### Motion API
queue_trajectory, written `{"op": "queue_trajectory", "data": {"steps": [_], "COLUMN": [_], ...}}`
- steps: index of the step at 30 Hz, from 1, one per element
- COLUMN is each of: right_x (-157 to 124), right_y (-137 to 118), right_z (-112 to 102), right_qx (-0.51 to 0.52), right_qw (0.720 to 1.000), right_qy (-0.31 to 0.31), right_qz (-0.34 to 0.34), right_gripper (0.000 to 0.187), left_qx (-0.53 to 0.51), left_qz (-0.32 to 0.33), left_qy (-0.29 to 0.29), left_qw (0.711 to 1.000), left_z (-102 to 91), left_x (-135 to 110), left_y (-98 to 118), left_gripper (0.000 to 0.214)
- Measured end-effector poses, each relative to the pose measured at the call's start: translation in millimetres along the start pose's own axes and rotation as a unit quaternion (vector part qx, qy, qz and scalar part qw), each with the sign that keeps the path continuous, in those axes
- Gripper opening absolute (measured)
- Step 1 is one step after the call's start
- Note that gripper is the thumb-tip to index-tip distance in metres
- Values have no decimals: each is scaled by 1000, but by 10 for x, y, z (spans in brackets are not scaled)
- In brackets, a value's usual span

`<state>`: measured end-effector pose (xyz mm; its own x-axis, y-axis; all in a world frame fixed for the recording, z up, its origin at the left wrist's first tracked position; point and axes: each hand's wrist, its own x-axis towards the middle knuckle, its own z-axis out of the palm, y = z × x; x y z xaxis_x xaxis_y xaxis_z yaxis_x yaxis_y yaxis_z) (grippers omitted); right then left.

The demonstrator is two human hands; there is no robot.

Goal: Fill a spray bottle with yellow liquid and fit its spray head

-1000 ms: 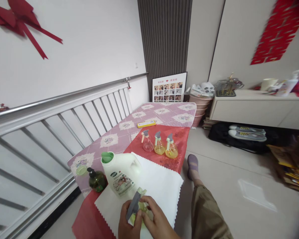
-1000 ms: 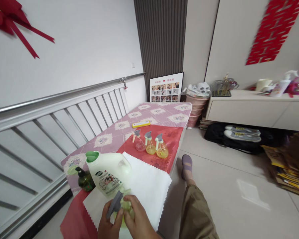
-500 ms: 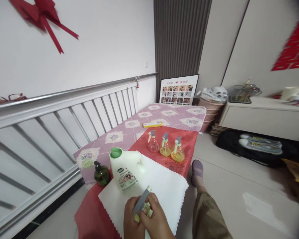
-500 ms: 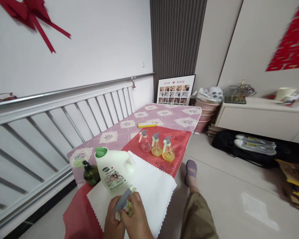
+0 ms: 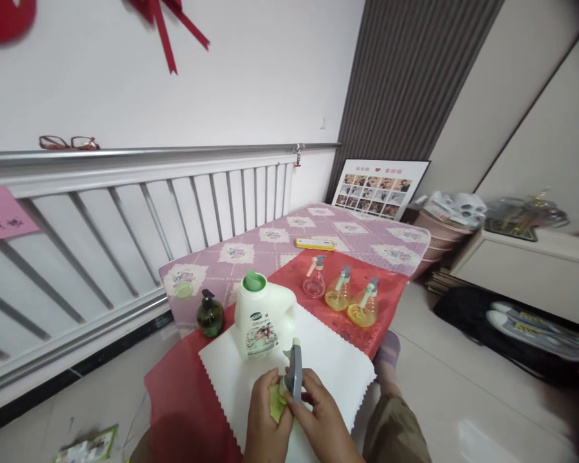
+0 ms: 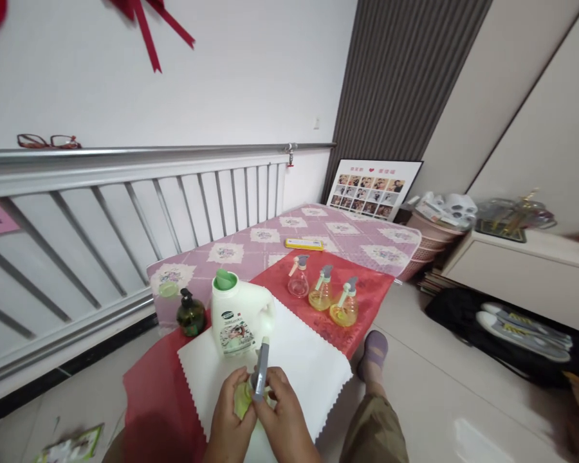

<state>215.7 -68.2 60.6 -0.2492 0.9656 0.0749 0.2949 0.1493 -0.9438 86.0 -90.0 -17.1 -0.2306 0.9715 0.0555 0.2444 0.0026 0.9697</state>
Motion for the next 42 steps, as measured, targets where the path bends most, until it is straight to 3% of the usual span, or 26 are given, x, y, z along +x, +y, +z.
{"op": "queue_trajectory", "data": {"steps": [5,16,22,28,34,42], "right_x": [13,55,133,98,11,-11], "right_y": [22,-100,-214,-77,61,74], "right_z": [-43,-130,-220,-152,54,239], "right_qx": [-24,-135,-179,-181,-211,-191], "right_qw": [997,984,970,975,977,978], "right_qy": [-37,-100,-139,-97,-15,82], "right_qz": [-57,-51,-88,-80,-27,32], "right_gripper": [21,27,29,25,19,20], "left_qx": [-6,19,6,-3,-11,-10], "left_qz": [23,52,47,24,30,22], "left_qy": [41,11,14,3,81,61], "left_qw": [999,998,999,1000,996,998], "left_z": [69,18,2,15,105,25], "left_x": [-20,-6,-5,-3,-76,-54], "left_y": [72,179,131,45,37,157], "left_gripper": [54,52,52,53,42,34]}}
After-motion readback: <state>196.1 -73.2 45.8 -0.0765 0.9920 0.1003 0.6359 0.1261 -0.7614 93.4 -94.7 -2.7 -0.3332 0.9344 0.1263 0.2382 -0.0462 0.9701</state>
